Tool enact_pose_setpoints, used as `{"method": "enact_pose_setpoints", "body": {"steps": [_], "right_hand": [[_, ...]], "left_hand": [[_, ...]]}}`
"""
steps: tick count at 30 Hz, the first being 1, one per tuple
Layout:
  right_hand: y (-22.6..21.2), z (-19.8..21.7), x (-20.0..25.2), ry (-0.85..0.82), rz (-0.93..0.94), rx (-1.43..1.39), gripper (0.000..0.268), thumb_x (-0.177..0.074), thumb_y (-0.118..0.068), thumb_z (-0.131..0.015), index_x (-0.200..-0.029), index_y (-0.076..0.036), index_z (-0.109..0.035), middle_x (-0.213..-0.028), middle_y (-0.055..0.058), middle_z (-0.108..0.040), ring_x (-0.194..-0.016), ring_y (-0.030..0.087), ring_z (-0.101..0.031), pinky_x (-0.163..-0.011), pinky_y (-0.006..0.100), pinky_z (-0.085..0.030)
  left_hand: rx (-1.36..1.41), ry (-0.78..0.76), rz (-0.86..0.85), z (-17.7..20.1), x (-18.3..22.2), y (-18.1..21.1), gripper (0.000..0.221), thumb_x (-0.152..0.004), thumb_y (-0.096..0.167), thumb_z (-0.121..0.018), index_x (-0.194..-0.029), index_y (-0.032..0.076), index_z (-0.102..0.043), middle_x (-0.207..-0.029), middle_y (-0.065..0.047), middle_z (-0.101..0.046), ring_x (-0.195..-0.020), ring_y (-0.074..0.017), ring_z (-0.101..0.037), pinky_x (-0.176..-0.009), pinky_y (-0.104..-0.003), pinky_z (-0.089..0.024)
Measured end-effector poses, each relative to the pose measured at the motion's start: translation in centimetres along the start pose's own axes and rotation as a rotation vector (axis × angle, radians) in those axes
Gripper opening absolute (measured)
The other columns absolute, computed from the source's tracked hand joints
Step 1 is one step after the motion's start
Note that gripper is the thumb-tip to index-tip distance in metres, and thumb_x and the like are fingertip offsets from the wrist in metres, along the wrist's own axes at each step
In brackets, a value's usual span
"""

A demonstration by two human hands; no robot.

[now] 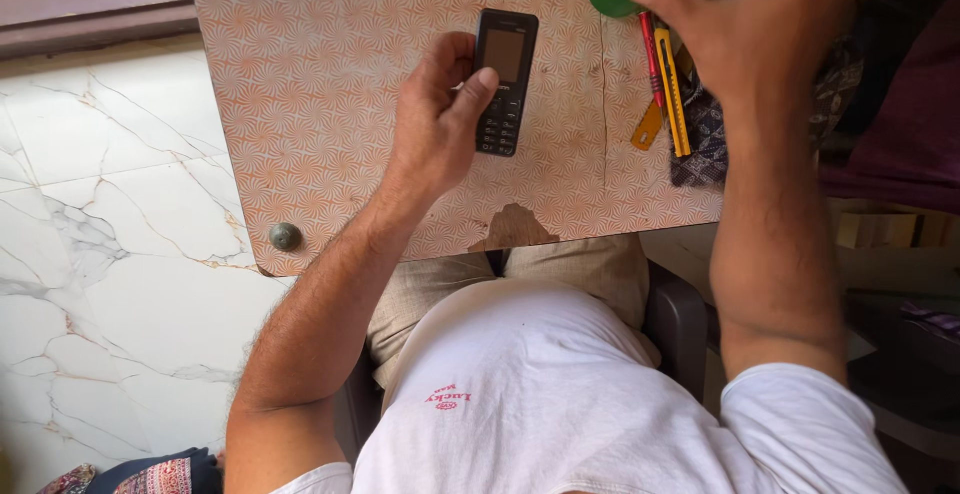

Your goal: The person uses a screwdriver to remove screws from the back of a red mobile phone on a table, then handles the screws and a black phone component.

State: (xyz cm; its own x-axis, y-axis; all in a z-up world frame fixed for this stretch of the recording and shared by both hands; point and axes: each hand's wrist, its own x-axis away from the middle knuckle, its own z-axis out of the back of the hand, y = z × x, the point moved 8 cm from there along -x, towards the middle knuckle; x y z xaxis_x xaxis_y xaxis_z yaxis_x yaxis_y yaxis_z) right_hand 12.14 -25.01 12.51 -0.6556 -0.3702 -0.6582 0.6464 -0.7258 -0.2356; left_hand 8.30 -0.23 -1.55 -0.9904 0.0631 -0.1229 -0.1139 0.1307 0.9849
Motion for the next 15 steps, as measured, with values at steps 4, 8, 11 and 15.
{"method": "enact_pose_setpoints", "body": {"steps": [4, 8, 11, 15], "right_hand": [[-2.5, 1.0, 0.6, -0.022, -0.277, -0.056, 0.038, -0.09, -0.008, -0.084, -0.117, -0.004, -0.056, -0.113, 0.014, -0.067, -0.096, 0.025, -0.068, -0.082, 0.041, -0.055], [-11.2, -2.7, 0.5, -0.185, 0.305, 0.045, 0.051, -0.076, -0.002, -0.083, -0.121, -0.002, -0.06, -0.124, 0.027, -0.062, -0.119, 0.036, -0.06, -0.097, 0.049, -0.054], [-12.6, -6.3, 0.3, -0.271, 0.462, 0.095, 0.038, -0.081, -0.011, -0.083, -0.114, -0.009, -0.066, -0.114, 0.012, -0.071, -0.111, 0.031, -0.069, -0.094, 0.052, -0.057], [-9.8, -7.7, 0.7, -0.35, 0.27, -0.153, 0.029, -0.106, -0.011, -0.081, -0.128, -0.008, -0.063, -0.111, 0.012, -0.073, -0.101, 0.027, -0.074, -0.093, 0.045, -0.062]], "left_hand": [[0.306, -0.024, 0.012, 0.6, -0.4, -1.0, 0.031, -0.114, 0.009, -0.061, -0.14, -0.008, -0.055, -0.12, -0.017, -0.072, -0.108, -0.017, -0.071, -0.093, -0.032, -0.062], [0.263, -0.094, 0.219, 0.1, -0.5, -0.7, 0.035, -0.104, 0.012, -0.067, -0.132, -0.007, -0.06, -0.098, -0.012, -0.075, -0.081, -0.0129, -0.072, -0.069, -0.029, -0.062], [0.352, -0.179, 0.27, -0.7, -0.3, 1.4, 0.04, -0.099, 0.018, -0.068, -0.131, -0.005, -0.06, -0.09, -0.009, -0.073, -0.072, -0.0104, -0.069, -0.06, -0.026, -0.058], [0.31, -0.104, 0.224, 1.1, -0.3, 1.7, 0.046, -0.101, 0.037, -0.062, -0.125, -0.002, -0.066, -0.078, -0.003, -0.067, -0.062, -0.0072, -0.062, -0.053, -0.021, -0.052]]}}
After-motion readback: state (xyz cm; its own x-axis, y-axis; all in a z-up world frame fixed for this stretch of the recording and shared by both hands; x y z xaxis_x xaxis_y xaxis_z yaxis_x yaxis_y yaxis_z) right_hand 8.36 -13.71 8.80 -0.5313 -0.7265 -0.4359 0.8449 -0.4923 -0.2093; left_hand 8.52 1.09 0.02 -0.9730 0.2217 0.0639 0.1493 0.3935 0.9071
